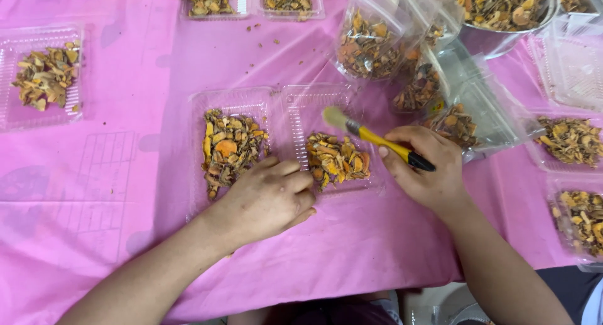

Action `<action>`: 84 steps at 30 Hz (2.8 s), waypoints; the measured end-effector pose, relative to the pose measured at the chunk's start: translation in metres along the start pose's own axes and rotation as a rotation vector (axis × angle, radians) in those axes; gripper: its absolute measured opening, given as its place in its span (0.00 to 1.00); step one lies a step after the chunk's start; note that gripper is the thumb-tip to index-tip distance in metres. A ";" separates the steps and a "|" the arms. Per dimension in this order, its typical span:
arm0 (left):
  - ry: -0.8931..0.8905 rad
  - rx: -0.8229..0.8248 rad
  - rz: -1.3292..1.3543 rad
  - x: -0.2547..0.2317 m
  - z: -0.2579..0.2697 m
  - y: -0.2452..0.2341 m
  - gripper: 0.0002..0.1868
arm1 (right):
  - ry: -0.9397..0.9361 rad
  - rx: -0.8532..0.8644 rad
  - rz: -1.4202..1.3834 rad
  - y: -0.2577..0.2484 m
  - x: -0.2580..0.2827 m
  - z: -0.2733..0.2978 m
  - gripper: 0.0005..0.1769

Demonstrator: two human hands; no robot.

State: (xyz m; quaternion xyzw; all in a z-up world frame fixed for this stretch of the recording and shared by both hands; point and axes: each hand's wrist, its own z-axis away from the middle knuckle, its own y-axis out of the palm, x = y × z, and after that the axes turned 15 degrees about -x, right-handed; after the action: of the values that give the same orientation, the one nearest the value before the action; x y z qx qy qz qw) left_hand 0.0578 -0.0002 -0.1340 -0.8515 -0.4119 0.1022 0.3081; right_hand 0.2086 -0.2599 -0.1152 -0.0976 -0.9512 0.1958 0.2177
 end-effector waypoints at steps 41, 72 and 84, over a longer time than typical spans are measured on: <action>-0.032 0.086 -0.036 -0.008 0.006 0.010 0.10 | -0.221 -0.034 -0.097 -0.018 0.008 0.002 0.02; -0.144 0.098 0.116 -0.002 -0.010 -0.011 0.11 | -0.027 0.128 -0.327 0.005 0.032 -0.006 0.04; -0.136 0.153 -0.126 0.012 -0.025 -0.001 0.17 | 0.048 0.021 -0.269 -0.004 0.005 -0.001 0.06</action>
State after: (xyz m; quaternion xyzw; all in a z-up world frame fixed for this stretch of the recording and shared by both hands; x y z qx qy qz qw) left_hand 0.0756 -0.0012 -0.1131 -0.7890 -0.4755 0.1712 0.3494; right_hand 0.2036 -0.2614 -0.1112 0.0284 -0.9482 0.1723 0.2655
